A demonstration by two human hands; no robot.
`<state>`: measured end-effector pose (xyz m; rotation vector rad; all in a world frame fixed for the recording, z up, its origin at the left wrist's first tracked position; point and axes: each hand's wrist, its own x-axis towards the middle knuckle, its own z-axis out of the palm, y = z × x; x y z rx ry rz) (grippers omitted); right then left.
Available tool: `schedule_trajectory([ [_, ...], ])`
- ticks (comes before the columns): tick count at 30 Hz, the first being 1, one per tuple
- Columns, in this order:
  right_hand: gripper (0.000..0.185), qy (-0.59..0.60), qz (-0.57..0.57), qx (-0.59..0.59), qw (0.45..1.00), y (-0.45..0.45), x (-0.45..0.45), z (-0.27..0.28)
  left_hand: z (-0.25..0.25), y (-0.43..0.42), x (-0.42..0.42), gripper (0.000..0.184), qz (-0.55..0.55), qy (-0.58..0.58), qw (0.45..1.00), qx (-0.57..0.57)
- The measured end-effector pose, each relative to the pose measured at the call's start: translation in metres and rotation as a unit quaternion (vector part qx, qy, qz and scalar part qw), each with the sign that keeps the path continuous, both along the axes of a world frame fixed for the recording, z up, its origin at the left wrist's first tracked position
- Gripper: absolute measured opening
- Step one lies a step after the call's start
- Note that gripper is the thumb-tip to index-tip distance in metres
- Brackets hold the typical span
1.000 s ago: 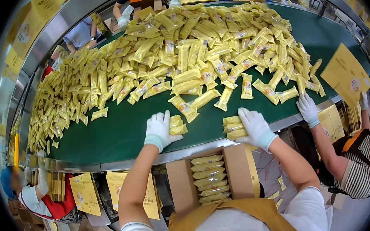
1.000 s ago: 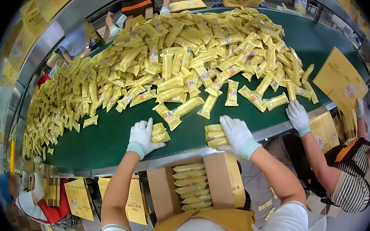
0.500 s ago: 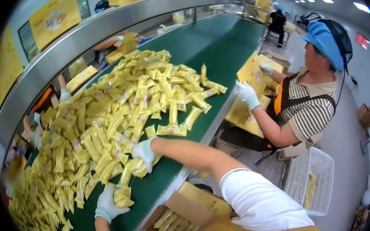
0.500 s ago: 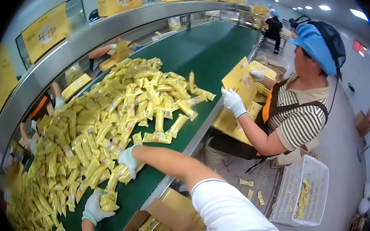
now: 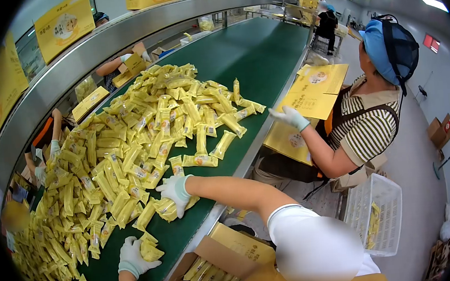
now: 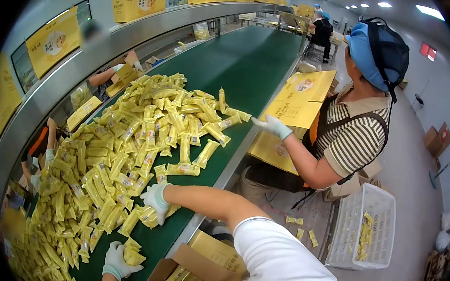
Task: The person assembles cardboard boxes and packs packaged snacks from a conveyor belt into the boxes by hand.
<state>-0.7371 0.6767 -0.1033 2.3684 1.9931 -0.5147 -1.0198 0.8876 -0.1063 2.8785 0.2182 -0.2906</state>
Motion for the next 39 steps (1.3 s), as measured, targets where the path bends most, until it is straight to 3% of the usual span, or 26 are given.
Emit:
schedule_trajectory([
  [3,0.093,-0.037,0.020,-0.012,0.999,0.005,-0.006,0.010,-0.011,-0.001,-0.008,0.101,-0.026,-0.040,0.996,0.069],
  [10,0.090,0.065,-0.109,0.048,0.991,-0.012,-0.034,0.005,-0.011,-0.018,-0.030,0.093,0.064,-0.030,0.995,0.068],
  [13,0.088,0.018,-0.116,0.047,0.992,-0.026,-0.056,0.007,-0.018,-0.026,-0.042,0.090,0.154,-0.057,0.986,0.025],
  [16,0.086,0.008,-0.113,0.034,0.993,-0.037,-0.070,0.006,-0.012,-0.039,-0.044,0.088,0.169,-0.050,0.984,0.038],
  [19,0.087,0.012,-0.101,0.019,0.995,-0.047,-0.079,0.017,-0.012,-0.045,-0.046,0.086,0.164,-0.058,0.983,0.057],
  [25,0.082,-0.020,-0.102,0.096,0.990,-0.058,-0.089,0.012,-0.037,-0.037,-0.056,0.093,0.093,-0.159,0.975,0.128],
  [28,0.080,-0.012,-0.146,0.053,0.988,-0.062,-0.092,-0.016,-0.040,-0.035,-0.056,0.096,0.110,-0.143,0.979,0.098],
  [31,0.067,-0.002,-0.143,0.099,0.985,-0.064,-0.087,-0.017,-0.025,-0.040,-0.050,0.094,0.143,-0.085,0.985,0.045],
  [33,0.061,0.027,-0.131,0.163,0.978,-0.066,-0.078,-0.021,-0.027,-0.040,-0.049,0.091,0.134,-0.114,0.982,0.069],
  [35,0.061,0.021,-0.121,0.183,0.975,-0.066,-0.077,-0.024,-0.040,-0.036,-0.052,0.086,0.112,-0.172,0.971,0.121],
  [39,0.082,-0.045,-0.134,0.148,0.979,-0.068,-0.097,-0.020,-0.008,-0.051,-0.045,0.088,0.171,-0.063,0.980,0.076],
])
